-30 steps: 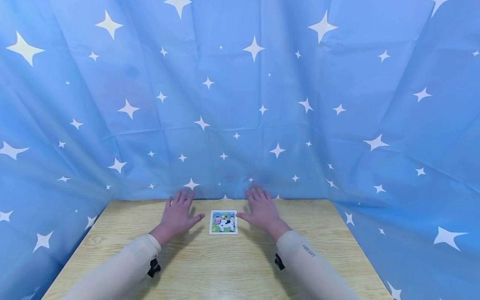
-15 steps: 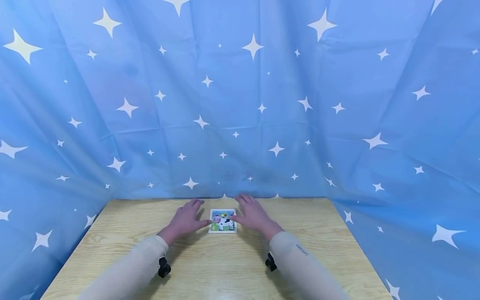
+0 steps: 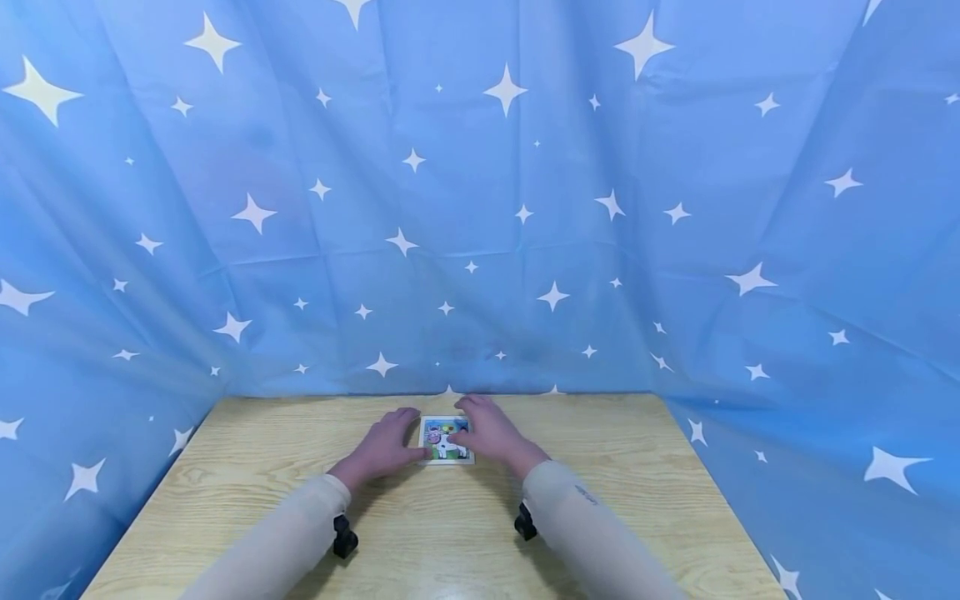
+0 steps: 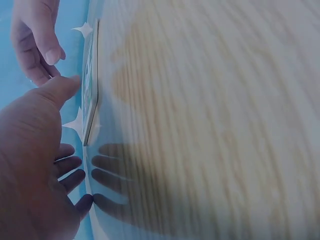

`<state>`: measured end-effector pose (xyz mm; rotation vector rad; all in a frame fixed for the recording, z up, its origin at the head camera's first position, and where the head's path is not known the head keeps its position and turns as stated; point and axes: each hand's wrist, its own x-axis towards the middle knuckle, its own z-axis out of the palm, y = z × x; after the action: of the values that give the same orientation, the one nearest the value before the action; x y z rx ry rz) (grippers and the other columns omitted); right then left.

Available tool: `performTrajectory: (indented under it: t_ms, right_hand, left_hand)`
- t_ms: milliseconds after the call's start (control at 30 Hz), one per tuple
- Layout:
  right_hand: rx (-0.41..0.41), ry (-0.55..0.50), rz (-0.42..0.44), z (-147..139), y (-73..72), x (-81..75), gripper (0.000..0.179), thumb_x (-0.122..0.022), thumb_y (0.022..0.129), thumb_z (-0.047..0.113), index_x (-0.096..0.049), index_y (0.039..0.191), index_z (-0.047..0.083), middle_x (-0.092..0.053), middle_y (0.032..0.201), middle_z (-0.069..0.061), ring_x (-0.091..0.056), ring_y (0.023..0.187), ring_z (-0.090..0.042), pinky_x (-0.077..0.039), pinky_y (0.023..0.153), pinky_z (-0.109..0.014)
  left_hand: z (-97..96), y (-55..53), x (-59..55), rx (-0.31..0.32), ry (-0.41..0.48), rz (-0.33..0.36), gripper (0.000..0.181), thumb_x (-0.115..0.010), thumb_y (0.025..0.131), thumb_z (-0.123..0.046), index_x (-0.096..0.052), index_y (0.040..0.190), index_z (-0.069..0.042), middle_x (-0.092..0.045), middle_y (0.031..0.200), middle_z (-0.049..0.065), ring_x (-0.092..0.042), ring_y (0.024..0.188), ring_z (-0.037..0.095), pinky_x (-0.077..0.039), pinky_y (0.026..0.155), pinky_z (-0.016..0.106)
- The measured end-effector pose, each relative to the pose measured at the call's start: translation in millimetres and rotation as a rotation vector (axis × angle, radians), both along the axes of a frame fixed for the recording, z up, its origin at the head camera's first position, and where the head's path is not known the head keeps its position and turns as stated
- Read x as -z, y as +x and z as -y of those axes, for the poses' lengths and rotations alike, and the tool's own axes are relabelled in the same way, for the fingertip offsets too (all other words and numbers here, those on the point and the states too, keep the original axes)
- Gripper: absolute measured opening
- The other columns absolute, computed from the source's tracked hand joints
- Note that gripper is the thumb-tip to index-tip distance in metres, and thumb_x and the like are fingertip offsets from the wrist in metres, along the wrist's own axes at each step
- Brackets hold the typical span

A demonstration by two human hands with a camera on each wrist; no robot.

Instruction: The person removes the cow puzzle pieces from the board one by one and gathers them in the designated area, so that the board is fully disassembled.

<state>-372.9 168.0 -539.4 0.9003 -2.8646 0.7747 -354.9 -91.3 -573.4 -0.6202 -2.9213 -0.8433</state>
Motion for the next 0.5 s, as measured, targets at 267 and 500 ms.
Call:
performTrajectory:
  t_ms: [267,500]
  right_hand:
    - [0.000,0.017,0.036,12.0,-2.4,1.6,0.065,-0.085,0.100,0.030,-0.062,0.150,-0.003,-0.061,0.153,-0.020,-0.051,0.149,-0.042,-0.046,0.123,-0.056]
    - [-0.010,0.008,0.091,18.9,-1.8,-0.1,0.061,-0.084,0.102,0.028,-0.062,0.150,-0.003,-0.061,0.152,-0.019,-0.050,0.149,-0.041,-0.048,0.120,-0.056]
  left_hand:
    - [-3.3,-3.1,3.0,0.043,0.008,-0.010,0.091,-0.082,0.093,-0.048,-0.050,0.160,0.005,-0.051,0.164,0.027,-0.044,0.153,0.051,-0.038,0.122,0.072]
    - [-4.8,-1.5,1.5,0.047,0.010,0.012,0.092,-0.083,0.094,-0.050,-0.051,0.160,0.005,-0.051,0.164,0.025,-0.044,0.152,0.051,-0.037,0.121,0.074]
